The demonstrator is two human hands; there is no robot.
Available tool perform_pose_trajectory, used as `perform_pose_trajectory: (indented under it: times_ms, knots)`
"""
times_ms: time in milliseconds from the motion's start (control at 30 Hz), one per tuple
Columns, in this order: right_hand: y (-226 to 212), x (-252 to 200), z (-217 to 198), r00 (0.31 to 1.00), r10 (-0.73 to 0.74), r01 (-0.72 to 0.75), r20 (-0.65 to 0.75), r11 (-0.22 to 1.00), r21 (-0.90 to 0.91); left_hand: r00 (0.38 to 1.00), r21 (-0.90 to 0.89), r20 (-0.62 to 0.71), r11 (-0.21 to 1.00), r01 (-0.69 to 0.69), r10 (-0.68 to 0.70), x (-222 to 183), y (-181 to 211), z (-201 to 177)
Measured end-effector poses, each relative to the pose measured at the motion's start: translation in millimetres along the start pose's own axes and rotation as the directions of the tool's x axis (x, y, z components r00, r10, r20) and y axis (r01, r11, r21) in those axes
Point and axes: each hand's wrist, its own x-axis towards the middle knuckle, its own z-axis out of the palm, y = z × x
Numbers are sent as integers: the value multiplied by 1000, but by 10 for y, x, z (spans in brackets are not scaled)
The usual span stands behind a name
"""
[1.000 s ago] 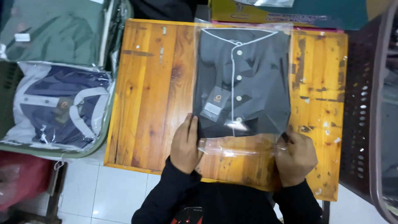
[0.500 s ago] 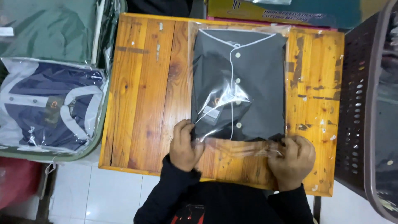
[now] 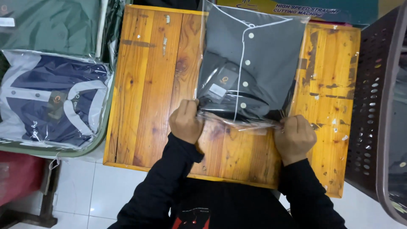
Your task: Folding a black shirt and placing it into a clear plastic adhesive bag for packaging.
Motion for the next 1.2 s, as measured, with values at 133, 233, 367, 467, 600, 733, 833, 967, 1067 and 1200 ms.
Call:
perform_pose_trajectory:
  times_ms: [133,233,367,467,600,733,833,967,1067,1200]
  knots:
    - [-186,399,-569,998,-56,53,20,990,127,997,-124,67,992,-26,35,167,136,-435]
    - [-241,570,-1005,988,-119,92,96,965,246,983,-149,109,980,-131,148,112,143,-862]
    - [-108,421,-1208,977,-47,-22,208,949,314,969,-253,59,942,-220,242,402,234,-1222]
    - [3,595,-1361,872,-93,-167,480,866,471,934,-508,155,837,-203,321,642,289,-1414]
    - [-160,1134,-1246,915,-19,-183,404,871,456,931,-500,266,862,-88,249,1008,629,-1241]
    - [-646,1560,-733,763,52,-151,644,984,99,831,28,539,984,-178,135,998,997,-475]
    - [-761,1327,-490,671,123,-248,731,967,65,880,-36,459,993,-116,119,805,961,-314]
    - [-715,1005,-333,732,77,-235,677,961,145,844,27,526,990,-140,105,664,945,-259]
    - [-707,972,-208,794,87,-250,602,949,192,870,-164,477,985,-55,128,639,903,-133]
    - [-696,993,-168,762,83,-251,642,952,175,871,-170,479,985,-30,109,640,900,-89]
